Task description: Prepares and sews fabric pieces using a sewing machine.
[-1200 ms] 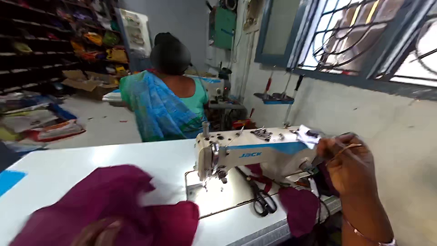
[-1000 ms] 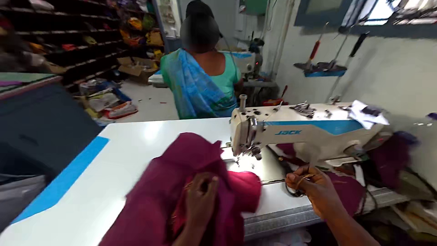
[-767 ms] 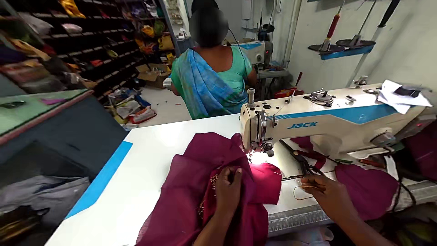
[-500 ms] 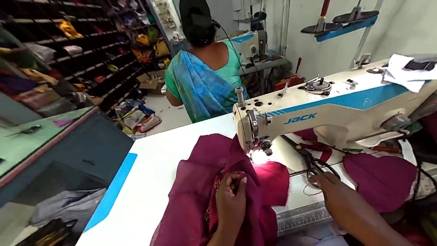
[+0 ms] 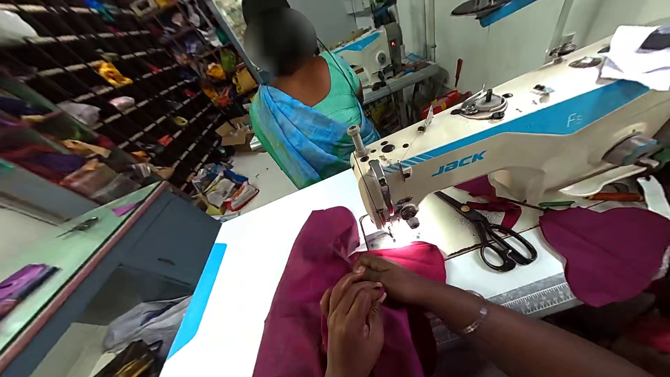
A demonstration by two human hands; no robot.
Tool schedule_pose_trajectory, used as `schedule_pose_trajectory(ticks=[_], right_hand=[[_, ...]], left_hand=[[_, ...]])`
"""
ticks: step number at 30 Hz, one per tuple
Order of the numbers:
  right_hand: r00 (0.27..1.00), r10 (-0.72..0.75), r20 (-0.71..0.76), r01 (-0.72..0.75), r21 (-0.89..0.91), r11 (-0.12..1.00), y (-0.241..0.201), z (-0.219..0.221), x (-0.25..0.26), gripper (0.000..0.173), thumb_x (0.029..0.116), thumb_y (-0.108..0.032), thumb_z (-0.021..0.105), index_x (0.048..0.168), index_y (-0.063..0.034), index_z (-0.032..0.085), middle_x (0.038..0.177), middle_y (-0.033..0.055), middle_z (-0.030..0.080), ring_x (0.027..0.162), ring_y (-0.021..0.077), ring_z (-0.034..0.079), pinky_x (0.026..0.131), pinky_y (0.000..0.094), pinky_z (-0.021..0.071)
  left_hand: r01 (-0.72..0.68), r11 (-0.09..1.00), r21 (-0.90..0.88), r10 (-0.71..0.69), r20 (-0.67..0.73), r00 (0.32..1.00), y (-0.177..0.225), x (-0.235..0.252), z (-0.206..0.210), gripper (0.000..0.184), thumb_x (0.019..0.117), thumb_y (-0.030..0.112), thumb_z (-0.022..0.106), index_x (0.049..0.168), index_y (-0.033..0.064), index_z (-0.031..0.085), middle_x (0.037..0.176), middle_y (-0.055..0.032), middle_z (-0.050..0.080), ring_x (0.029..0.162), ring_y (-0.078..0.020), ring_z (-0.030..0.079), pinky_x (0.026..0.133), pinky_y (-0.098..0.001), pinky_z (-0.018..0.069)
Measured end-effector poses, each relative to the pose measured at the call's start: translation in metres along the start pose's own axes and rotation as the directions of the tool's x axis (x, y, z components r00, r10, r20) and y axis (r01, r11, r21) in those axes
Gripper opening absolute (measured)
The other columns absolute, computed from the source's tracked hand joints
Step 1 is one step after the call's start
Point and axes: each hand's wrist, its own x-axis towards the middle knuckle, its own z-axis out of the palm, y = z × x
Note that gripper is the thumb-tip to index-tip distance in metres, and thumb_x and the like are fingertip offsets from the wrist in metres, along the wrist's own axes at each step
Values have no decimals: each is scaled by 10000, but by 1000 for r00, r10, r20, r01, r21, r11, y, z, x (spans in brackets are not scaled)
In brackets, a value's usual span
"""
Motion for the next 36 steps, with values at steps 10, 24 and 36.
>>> schedule_pose_trajectory(ticks=[10, 24, 36], right_hand=[[899, 238, -367, -359, -310, 880, -24, -27, -56, 280, 1112, -151, 386, 1191, 3, 606, 950, 135, 631, 864, 234, 631, 812, 416, 525], [772, 332, -541, -571, -362, 737, -26, -28, -71, 329, 1109, -219, 401, 1276, -88, 652, 1010, 131, 710, 973, 284, 688, 864, 465, 530], [787, 254, -562, -533, -412, 739, -19, -23, -67, 303, 1095, -202, 441, 1208, -85, 696, 993, 115, 724, 957, 273, 700, 844, 459, 546]], left_hand=[[703, 605, -374, -663, 252, 705, -29, 18, 43, 72, 901, 6, 720, 962, -2, 683, 794, -10, 695, 718, -31, 647, 709, -211, 544], [813, 556, -174, -725, 376, 577, -12, 63, 86, 107, 963, 76, 698, 1011, -19, 696, 863, -68, 703, 777, -108, 638, 768, -315, 524], [776, 592, -220, -672, 398, 625, -19, 55, 88, 106, 963, 18, 668, 1062, -19, 665, 933, -89, 700, 824, -135, 652, 795, -330, 534]])
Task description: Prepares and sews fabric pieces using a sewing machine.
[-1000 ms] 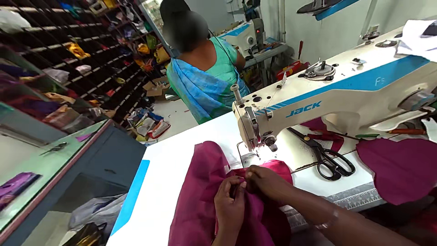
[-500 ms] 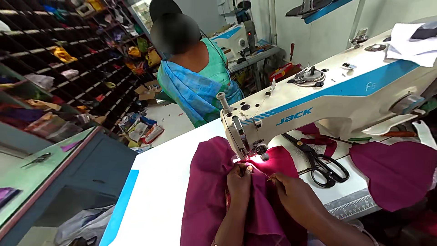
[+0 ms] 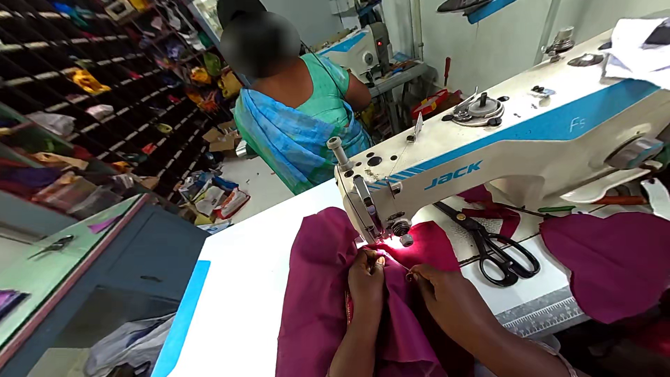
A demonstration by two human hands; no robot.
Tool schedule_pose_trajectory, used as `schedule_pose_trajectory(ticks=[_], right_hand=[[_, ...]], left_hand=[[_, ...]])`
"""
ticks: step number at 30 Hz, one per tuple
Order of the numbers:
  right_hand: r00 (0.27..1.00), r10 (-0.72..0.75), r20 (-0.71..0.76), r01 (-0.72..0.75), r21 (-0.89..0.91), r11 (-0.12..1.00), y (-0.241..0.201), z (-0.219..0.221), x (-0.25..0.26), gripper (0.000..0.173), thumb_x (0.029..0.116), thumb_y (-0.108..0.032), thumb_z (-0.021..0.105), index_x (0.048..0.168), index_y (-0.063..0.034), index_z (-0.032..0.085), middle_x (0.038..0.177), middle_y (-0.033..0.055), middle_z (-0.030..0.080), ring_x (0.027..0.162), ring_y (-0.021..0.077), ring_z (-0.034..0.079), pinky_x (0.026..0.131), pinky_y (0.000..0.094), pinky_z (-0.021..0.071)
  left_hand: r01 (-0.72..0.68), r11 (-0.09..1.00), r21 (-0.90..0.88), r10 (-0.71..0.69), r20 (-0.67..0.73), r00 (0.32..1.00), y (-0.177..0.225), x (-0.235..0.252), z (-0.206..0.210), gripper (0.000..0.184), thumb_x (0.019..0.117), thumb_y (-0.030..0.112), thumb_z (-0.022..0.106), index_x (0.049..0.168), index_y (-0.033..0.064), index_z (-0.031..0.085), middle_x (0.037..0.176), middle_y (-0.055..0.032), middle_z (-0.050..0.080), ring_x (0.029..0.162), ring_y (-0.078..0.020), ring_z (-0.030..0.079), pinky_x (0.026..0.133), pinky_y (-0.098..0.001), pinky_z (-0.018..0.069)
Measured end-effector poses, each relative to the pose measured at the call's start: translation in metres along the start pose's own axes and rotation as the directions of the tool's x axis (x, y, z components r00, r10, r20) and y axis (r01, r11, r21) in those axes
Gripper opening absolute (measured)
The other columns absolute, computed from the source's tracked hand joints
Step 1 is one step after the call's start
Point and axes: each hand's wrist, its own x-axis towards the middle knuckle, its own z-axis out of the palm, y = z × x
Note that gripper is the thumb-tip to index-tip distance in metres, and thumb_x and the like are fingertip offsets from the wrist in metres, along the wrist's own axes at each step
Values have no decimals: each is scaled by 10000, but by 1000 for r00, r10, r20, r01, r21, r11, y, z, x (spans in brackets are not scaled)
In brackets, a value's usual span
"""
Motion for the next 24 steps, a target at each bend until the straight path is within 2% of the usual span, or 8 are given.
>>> schedule_pose_trajectory(ticks=[10, 12, 17, 21, 24], right_hand=[[1000, -2, 13, 2, -68, 998, -5, -3, -3, 313, 1092, -177, 439, 1226, -82, 705, 1021, 132, 728, 989, 294, 700, 857, 473, 544], [1000, -10, -4, 9, -81, 997, -6, -3, -3, 312, 1087, -165, 446, 1227, -77, 710, 1020, 135, 729, 982, 295, 703, 855, 470, 548], [999, -27, -37, 22, -126, 992, -7, 1, -5, 313, 1082, -161, 451, 1229, -74, 714, 1022, 140, 731, 971, 302, 711, 835, 470, 556], [994, -60, -91, 47, -136, 990, -6, 8, -5, 303, 1074, -141, 463, 1216, -57, 717, 1009, 146, 734, 951, 307, 719, 816, 463, 567], [976, -116, -185, 87, -158, 984, -3, 18, -6, 272, 1054, -114, 489, 1171, -41, 723, 958, 148, 734, 878, 315, 731, 749, 463, 583]], left_hand=[[-10, 998, -61, 9, -17, 1000, 1, -1, 1, 95, 942, -26, 676, 1034, -27, 654, 958, -80, 686, 843, -106, 639, 808, -282, 532], [-6, 998, -63, 4, -23, 1000, 0, -1, 2, 86, 940, -26, 678, 1022, -26, 652, 933, -76, 684, 818, -101, 631, 786, -278, 526], [-4, 995, -101, 2, -17, 1000, 0, -1, 2, 100, 937, -43, 673, 1033, -32, 647, 961, -77, 682, 839, -90, 637, 805, -258, 531], [8, 998, -69, -9, -13, 1000, 2, -1, 2, 97, 946, -21, 675, 1039, -25, 647, 934, -69, 687, 810, -89, 634, 782, -266, 528], [24, 999, -36, -25, -21, 999, 3, -2, 1, 105, 945, 8, 693, 1038, -27, 658, 905, -66, 689, 774, -89, 621, 754, -268, 521]])
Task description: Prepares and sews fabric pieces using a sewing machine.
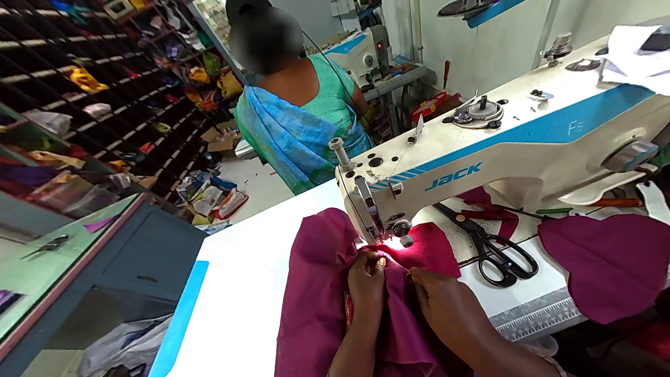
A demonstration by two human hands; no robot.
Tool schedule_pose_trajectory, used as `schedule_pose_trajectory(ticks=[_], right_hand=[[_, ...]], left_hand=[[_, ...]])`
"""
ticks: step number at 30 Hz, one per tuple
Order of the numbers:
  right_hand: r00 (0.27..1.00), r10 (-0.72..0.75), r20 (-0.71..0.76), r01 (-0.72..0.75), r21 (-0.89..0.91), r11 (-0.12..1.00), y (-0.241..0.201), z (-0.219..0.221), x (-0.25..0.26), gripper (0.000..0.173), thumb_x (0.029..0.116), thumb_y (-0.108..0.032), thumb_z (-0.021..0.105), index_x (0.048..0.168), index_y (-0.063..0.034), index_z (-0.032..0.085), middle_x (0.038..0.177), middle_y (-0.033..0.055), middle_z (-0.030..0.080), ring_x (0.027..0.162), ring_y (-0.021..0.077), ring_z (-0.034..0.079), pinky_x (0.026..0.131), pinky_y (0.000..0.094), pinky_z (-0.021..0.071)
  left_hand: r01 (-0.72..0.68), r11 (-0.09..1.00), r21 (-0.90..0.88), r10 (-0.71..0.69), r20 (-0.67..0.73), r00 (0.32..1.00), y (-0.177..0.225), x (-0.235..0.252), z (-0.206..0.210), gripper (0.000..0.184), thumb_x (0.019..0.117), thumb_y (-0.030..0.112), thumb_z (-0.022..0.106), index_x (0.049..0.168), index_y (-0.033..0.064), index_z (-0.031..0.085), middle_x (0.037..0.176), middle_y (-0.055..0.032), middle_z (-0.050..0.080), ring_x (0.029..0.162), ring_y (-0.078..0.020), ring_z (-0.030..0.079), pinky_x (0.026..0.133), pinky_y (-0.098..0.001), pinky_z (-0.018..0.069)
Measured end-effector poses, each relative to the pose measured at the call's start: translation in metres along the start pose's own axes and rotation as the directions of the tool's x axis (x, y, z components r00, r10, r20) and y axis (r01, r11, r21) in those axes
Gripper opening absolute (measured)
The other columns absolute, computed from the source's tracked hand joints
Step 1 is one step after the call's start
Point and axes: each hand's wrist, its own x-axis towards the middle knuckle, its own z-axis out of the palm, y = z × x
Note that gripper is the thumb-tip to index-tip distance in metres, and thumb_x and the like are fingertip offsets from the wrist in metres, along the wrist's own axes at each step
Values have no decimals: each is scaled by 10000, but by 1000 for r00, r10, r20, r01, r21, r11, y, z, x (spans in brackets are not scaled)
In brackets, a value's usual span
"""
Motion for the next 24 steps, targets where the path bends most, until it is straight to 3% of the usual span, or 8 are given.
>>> schedule_pose_trajectory(ticks=[4, 16, 21, 24], right_hand=[[992, -44, -118, 41, -20, 999, 3, 8, -3, 245, 1026, -83, 529, 1145, -11, 731, 915, 163, 735, 812, 333, 739, 693, 473, 593], [1000, -24, 16, 23, 43, 999, -1, -5, -3, 291, 1055, -112, 478, 1184, -46, 730, 993, 138, 745, 926, 300, 732, 791, 459, 583], [998, 0, 58, -3, 52, 999, -1, -6, -2, 304, 1063, -117, 462, 1208, -45, 719, 1008, 146, 739, 945, 308, 726, 813, 461, 575], [998, 1, 69, -5, 49, 999, -1, -6, -1, 303, 1067, -127, 456, 1200, -49, 717, 998, 147, 736, 934, 308, 724, 807, 464, 575]], left_hand=[[4, 1000, 29, -3, -7, 1000, 1, -1, 0, 89, 946, 21, 696, 1016, -19, 660, 837, -58, 659, 710, -100, 583, 699, -281, 496], [9, 1000, 3, -9, -4, 1000, 0, -1, 0, 85, 950, -16, 672, 1033, -28, 655, 912, -74, 689, 791, -97, 627, 767, -273, 521], [32, 997, -64, -33, -20, 999, 2, -1, 0, 194, 929, -32, 682, 1109, -23, 611, 934, -79, 684, 814, -116, 634, 767, -301, 521], [9, 986, -167, -14, -28, 1000, -1, -1, 1, 215, 972, 24, 640, 1173, -21, 577, 921, -52, 690, 810, -81, 640, 754, -276, 520]])
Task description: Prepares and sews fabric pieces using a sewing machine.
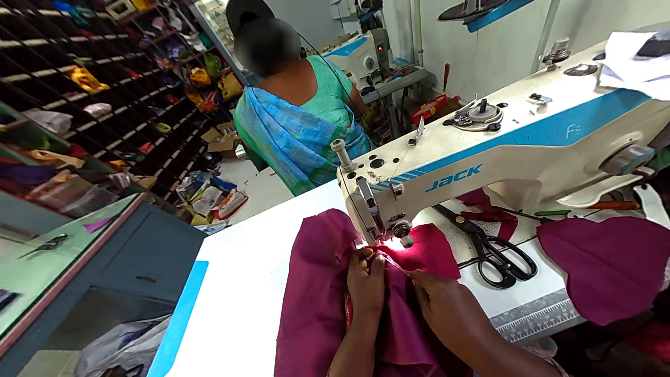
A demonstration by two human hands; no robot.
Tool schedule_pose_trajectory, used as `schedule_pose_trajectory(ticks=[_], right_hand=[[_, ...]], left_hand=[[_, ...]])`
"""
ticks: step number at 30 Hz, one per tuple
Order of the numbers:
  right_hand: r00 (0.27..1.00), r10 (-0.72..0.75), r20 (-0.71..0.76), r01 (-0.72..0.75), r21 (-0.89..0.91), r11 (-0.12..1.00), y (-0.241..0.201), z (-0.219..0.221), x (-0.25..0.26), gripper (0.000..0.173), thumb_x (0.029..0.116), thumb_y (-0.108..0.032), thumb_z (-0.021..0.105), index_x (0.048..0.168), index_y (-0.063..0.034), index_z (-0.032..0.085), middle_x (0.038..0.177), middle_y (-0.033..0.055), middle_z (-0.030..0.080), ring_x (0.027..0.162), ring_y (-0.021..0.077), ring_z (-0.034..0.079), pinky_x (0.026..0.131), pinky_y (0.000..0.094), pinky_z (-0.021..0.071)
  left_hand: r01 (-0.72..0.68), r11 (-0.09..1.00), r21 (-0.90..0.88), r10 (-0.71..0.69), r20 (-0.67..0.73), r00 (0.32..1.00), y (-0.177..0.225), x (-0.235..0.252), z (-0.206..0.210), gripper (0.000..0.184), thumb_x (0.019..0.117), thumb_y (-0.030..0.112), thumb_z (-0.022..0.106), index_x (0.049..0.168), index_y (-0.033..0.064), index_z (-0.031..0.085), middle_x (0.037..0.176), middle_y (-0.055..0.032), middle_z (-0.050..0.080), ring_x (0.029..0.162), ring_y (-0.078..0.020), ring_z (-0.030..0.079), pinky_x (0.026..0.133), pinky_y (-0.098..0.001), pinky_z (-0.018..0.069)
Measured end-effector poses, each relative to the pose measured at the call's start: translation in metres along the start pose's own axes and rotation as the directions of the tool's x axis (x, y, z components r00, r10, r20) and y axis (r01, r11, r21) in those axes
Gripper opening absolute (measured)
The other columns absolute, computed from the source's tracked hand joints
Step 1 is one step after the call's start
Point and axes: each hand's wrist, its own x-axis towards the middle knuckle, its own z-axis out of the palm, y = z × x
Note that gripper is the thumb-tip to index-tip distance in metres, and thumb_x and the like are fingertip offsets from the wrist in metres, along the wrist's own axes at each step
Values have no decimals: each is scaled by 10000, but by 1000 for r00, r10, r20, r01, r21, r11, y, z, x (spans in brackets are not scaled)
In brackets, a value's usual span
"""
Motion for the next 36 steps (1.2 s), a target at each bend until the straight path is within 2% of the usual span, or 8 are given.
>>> schedule_pose_trajectory(ticks=[2, 6, 9, 13, 18, 26, 32, 36], right_hand=[[1000, 5, 5, -5, 4, 1000, 0, 0, 0, 305, 1068, -127, 453, 1205, -51, 714, 1004, 149, 736, 935, 307, 724, 810, 465, 575], [999, 37, 30, -37, 17, 999, -2, -5, -1, 305, 1073, -134, 452, 1225, -44, 700, 1011, 150, 733, 945, 310, 719, 818, 470, 568], [998, 40, 40, -41, 22, 999, -1, -5, 0, 312, 1076, -137, 443, 1231, -37, 694, 1021, 154, 730, 963, 316, 716, 837, 472, 566], [996, 57, 68, -59, 18, 998, -2, -5, 2, 325, 1080, -142, 434, 1263, -36, 681, 1060, 160, 729, 1005, 315, 710, 871, 467, 557], [998, 43, 46, -44, 13, 999, -1, -3, 3, 304, 1077, -139, 444, 1221, -40, 693, 1026, 147, 730, 979, 306, 713, 847, 458, 562], [997, 51, 54, -51, 11, 999, -2, -3, 4, 318, 1082, -150, 437, 1238, -38, 690, 1040, 155, 730, 990, 308, 714, 858, 459, 563], [995, 66, 68, -67, 10, 998, -4, -3, 4, 325, 1084, -151, 431, 1261, -37, 678, 1048, 155, 727, 997, 312, 712, 867, 466, 563], [995, 76, 65, -76, -9, 997, -6, -3, 4, 329, 1086, -146, 421, 1261, -32, 676, 1042, 158, 726, 984, 316, 713, 855, 462, 566]], left_hand=[[-14, 1000, -10, 14, -15, 1000, -2, 0, 0, 225, 997, 58, 630, 1198, -19, 567, 893, -37, 709, 779, -60, 647, 739, -260, 520], [-28, 1000, -8, 28, -41, 999, -4, 1, 1, 229, 983, 20, 631, 1198, -4, 555, 838, -27, 694, 722, -53, 633, 691, -241, 516], [-14, 999, 46, 15, -36, 999, 0, 0, 1, 272, 982, 30, 641, 1233, -19, 550, 870, -54, 696, 762, -88, 644, 742, -284, 526], [-29, 999, 18, 29, -38, 999, -2, 0, 2, 288, 977, 16, 644, 1239, -17, 529, 891, -54, 700, 783, -78, 656, 754, -266, 536], [-34, 999, -6, 34, -50, 998, -4, 0, 3, 294, 966, 6, 658, 1230, -6, 531, 894, -49, 697, 787, -73, 660, 752, -255, 542], [-41, 999, -8, 40, -59, 997, -3, -1, 3, 356, 950, -5, 676, 1262, 10, 508, 952, -57, 713, 834, -69, 679, 775, -254, 550], [-44, 999, -9, 43, -65, 997, -3, -1, 3, 349, 946, -2, 683, 1249, 18, 512, 936, -51, 712, 821, -67, 674, 762, -249, 544], [-49, 999, -11, 48, -73, 996, -3, -2, 3, 359, 929, -12, 696, 1241, 20, 521, 874, -35, 686, 766, -64, 656, 730, -243, 543]])
